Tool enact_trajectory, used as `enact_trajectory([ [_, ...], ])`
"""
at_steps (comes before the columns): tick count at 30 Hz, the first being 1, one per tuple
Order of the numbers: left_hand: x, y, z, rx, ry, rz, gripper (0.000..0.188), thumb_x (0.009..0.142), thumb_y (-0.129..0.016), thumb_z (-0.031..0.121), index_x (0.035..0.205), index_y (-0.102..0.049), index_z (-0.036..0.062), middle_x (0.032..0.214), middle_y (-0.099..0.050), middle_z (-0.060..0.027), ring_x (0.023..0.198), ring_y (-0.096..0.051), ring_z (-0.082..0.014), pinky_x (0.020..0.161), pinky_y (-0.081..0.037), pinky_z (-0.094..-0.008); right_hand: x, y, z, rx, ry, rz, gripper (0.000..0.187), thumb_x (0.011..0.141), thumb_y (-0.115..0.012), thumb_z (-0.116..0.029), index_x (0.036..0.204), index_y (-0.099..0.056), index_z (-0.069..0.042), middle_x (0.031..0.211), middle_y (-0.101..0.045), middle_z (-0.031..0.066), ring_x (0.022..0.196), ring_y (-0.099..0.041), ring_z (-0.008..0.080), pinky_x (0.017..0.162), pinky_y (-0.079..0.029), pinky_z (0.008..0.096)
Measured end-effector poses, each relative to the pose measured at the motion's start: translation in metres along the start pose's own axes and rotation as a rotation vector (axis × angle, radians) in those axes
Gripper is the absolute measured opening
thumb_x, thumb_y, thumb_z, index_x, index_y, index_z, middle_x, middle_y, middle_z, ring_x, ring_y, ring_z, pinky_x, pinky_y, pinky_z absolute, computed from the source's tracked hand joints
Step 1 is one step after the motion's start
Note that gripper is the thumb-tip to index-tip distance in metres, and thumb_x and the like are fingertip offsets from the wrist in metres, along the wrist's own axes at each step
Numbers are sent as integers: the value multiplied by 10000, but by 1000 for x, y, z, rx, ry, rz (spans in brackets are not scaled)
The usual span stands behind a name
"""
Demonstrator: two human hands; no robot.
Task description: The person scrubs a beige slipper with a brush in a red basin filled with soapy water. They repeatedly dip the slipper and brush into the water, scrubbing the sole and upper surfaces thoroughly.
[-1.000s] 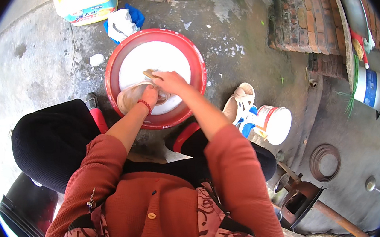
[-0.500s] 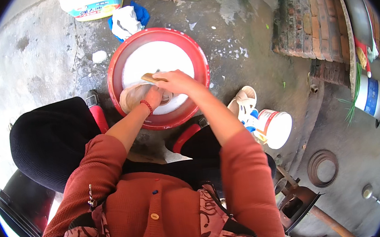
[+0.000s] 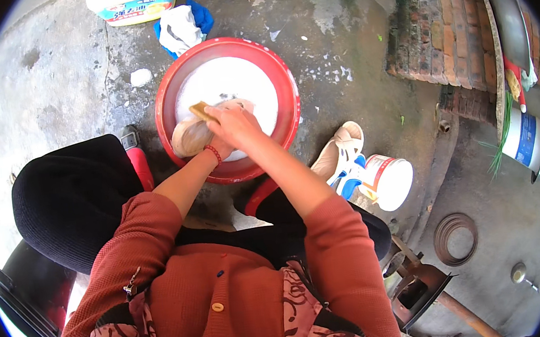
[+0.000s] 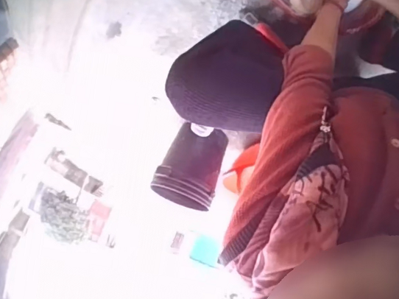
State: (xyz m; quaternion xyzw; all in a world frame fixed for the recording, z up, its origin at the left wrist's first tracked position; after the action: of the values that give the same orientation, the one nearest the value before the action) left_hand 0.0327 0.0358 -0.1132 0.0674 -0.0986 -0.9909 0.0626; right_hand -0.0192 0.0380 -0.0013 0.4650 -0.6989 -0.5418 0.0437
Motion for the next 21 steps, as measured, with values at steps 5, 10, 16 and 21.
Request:
enact_trajectory([
  [5, -6, -1, -11, -99, 395, -65, 346, 901, -469, 180, 1155, -486, -54, 1118, -565, -267, 1090, -524, -378, 912, -414, -433, -6, 9, 65, 92, -463, -78, 439, 855, -476, -377, 1261, -533, -220, 1156, -597, 150, 1055, -573, 327, 913, -449, 426],
  [10, -1, 6, 2, -110, 206, -41, 351, 887, -475, 168, 1147, -478, -67, 1139, -531, -295, 1117, -494, -391, 942, -388, -437, -1, -3, 40, 43, -239, 17, 454, 858, -475, -404, 1280, -511, -241, 1158, -593, 163, 1044, -576, 339, 898, -460, 429],
  [16, 3, 8, -11, -124, 378, -23, 401, 874, -491, 267, 1054, -531, -89, 979, -599, -288, 998, -558, -408, 864, -428, -429, -17, -29, 111, 190, -527, 126, 462, 856, -475, -440, 1269, -528, -240, 1156, -593, 168, 1035, -574, 370, 899, -456, 421],
  [21, 8, 12, -10, -359, 532, 95, 418, 834, -518, 286, 1037, -578, -75, 973, -626, -230, 936, -593, -318, 824, -447, -376, -31, -23, 143, 99, -549, 227, 481, 846, -481, -448, 1285, -509, -252, 1056, -622, 217, 1011, -584, 379, 931, -430, 427],
])
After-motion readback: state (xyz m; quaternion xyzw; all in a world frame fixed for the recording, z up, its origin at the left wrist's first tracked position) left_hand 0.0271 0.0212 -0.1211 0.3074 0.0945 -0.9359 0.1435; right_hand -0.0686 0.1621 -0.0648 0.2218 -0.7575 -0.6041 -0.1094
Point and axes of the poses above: each hand's wrist, its own x-axis towards the middle knuckle, its own y-axis out of the back of the hand, z = x × y, the point moved 6 cm from there along x, towards the middle knuckle
